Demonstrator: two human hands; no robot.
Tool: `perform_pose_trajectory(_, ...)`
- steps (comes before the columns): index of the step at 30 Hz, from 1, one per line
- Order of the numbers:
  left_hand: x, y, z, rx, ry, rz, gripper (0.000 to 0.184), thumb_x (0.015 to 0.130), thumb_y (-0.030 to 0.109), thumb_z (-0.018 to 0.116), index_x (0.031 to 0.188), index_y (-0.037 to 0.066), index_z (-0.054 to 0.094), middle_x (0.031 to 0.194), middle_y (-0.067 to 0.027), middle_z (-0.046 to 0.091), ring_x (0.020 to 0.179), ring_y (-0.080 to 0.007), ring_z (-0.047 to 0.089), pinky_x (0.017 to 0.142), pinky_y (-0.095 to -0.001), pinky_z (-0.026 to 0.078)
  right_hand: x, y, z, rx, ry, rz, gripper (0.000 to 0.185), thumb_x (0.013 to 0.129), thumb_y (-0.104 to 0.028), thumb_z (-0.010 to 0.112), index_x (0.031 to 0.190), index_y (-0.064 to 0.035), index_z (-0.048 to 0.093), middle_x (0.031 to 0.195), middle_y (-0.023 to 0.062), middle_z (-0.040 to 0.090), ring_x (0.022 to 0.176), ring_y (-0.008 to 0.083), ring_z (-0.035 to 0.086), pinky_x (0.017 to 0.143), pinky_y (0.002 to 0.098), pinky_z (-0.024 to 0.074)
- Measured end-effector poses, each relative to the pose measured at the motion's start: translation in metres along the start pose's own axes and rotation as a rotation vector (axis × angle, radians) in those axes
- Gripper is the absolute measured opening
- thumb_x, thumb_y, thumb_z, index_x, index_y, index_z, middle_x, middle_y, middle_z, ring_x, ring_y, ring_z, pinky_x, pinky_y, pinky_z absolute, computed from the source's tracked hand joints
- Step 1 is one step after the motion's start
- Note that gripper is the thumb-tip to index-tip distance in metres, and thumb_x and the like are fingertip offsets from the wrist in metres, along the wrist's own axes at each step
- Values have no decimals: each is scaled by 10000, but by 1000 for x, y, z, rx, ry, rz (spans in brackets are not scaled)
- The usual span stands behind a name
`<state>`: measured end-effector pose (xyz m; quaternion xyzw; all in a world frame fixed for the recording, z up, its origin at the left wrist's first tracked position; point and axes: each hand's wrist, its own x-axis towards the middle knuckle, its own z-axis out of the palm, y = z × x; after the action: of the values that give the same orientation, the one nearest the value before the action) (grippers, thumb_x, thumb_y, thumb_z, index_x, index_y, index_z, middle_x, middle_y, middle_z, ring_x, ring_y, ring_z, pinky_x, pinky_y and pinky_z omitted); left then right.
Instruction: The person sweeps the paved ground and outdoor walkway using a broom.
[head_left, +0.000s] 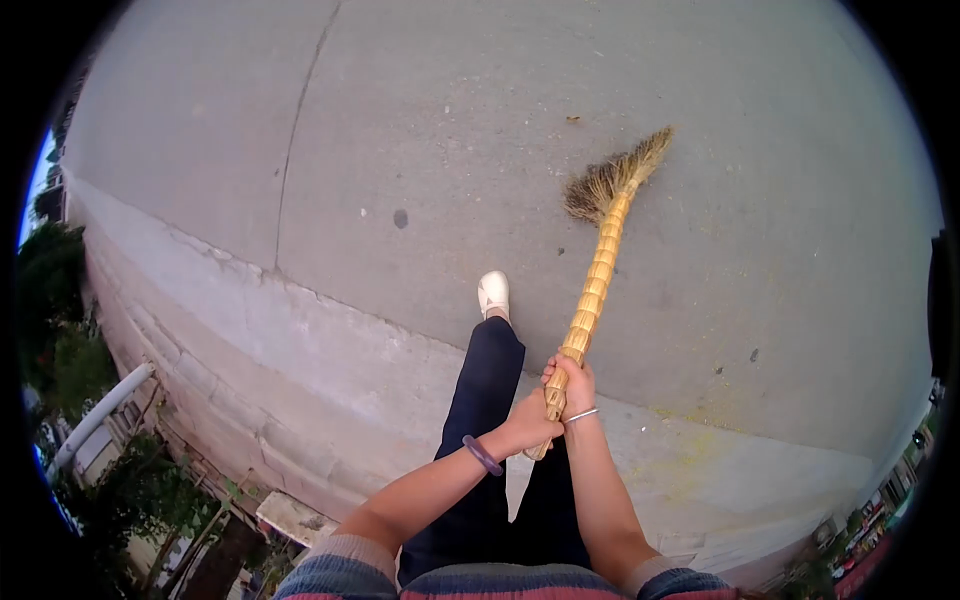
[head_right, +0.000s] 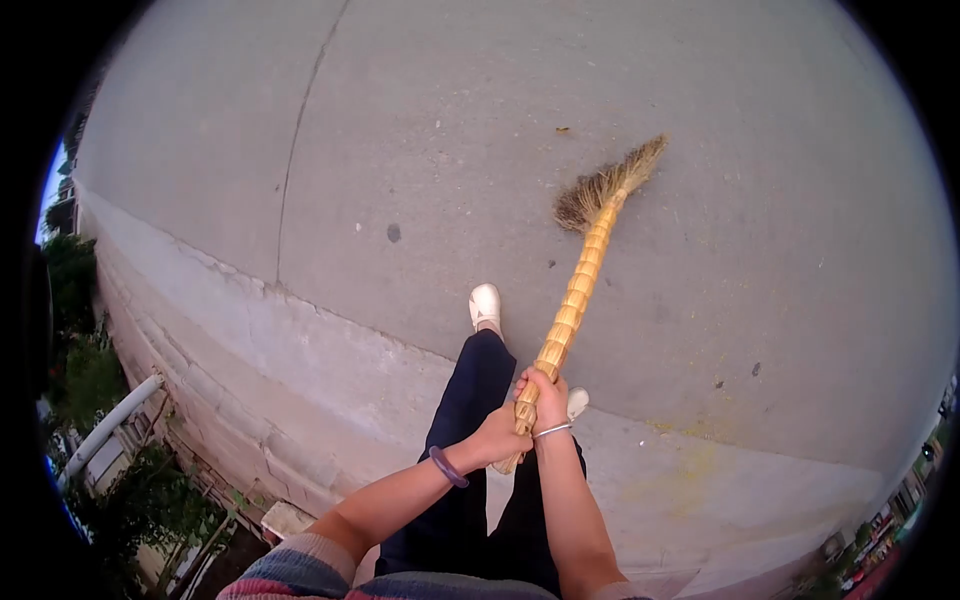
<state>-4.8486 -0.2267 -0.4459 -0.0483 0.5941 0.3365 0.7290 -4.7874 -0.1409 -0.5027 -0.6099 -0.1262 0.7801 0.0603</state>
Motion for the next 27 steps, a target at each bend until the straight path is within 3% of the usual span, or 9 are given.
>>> perform_pose_trajectory(2, -4, 26, -27, -34, -101, 10, 371, 613, 74, 635, 926, -39, 470, 731, -133, 545, 583, -228, 588, 535, -308, 493, -6, -10, 18, 96, 73, -130, 225, 768, -29, 564, 959, -32, 445, 718, 64, 497, 595, 147, 494, 534, 283, 461)
perform_pose_trajectory(5, -5, 33, -59, 335, 79, 304, 303, 620, 55, 623, 881, -24, 491, 717, -114, 532, 550, -194, 578, 499, -295, 480, -6, -17, 61, 161, 84, -211, 253, 765, -13, 564, 977, -49, 429, 731, 61, 494, 611, 148, 495, 544, 294, 461)
perform_pose_trajectory(10, -18, 45, -124, -59, 512, 207, 360, 613, 18, 613, 912, -58, 428, 700, -165, 559, 518, -238, 600, 464, -340, 488, 48, 3, 183, -146, -373, 110, 314, 770, -31, 584, 1045, -25, 432, 713, 60, 519, 583, 153, 530, 524, 280, 464)
perform_pose_trajectory(13, 6, 93, -187, -247, 721, 296, 302, 652, -74, 550, 937, -56, 450, 746, -109, 562, 525, -187, 569, 467, -287, 493, 107, 13, 277, -325, -578, 287, 132, 754, -103, 627, 813, -27, 535, 641, 53, 548, 536, 144, 539, 490, 269, 457)
perform_pose_trajectory(15, 21, 134, -227, -430, 601, 366, 234, 667, -54, 548, 893, -54, 489, 723, -114, 580, 530, -191, 574, 485, -290, 499, 151, 7, 320, -458, -640, 314, 132, 749, -121, 635, 775, -26, 546, 633, 51, 552, 532, 143, 538, 494, 274, 459)
perform_pose_trajectory(18, 52, 153, -233, -269, 473, 248, 190, 678, -21, 553, 857, -66, 508, 709, -121, 589, 529, -190, 576, 490, -292, 498, 178, -18, 308, -397, -613, 324, 140, 756, -127, 635, 794, -24, 549, 649, 54, 555, 543, 141, 538, 502, 272, 468)
perform_pose_trajectory(21, 79, 133, -169, 217, 426, 337, 265, 639, 31, 605, 850, -83, 492, 718, -128, 587, 550, -189, 581, 497, -303, 482, 153, -56, 215, -87, -331, 202, 162, 780, -123, 622, 845, -18, 518, 704, 64, 542, 592, 144, 549, 523, 263, 483)
perform_pose_trajectory(25, 69, 188, -141, 75, -100, 217, 322, 597, 69, 625, 857, -62, 486, 695, -108, 556, 572, -186, 582, 508, -311, 479, 106, -114, 174, 101, 45, -95, 155, 787, -80, 593, 878, -27, 479, 695, 59, 510, 578, 143, 519, 528, 274, 474)
perform_pose_trajectory(27, 59, 229, -144, 219, -70, 175, 323, 594, 54, 610, 877, -39, 485, 695, -106, 540, 571, -185, 581, 498, -304, 479, 98, -136, 185, 209, 100, -226, 160, 787, -57, 579, 890, -35, 459, 697, 56, 496, 570, 136, 492, 518, 278, 462)
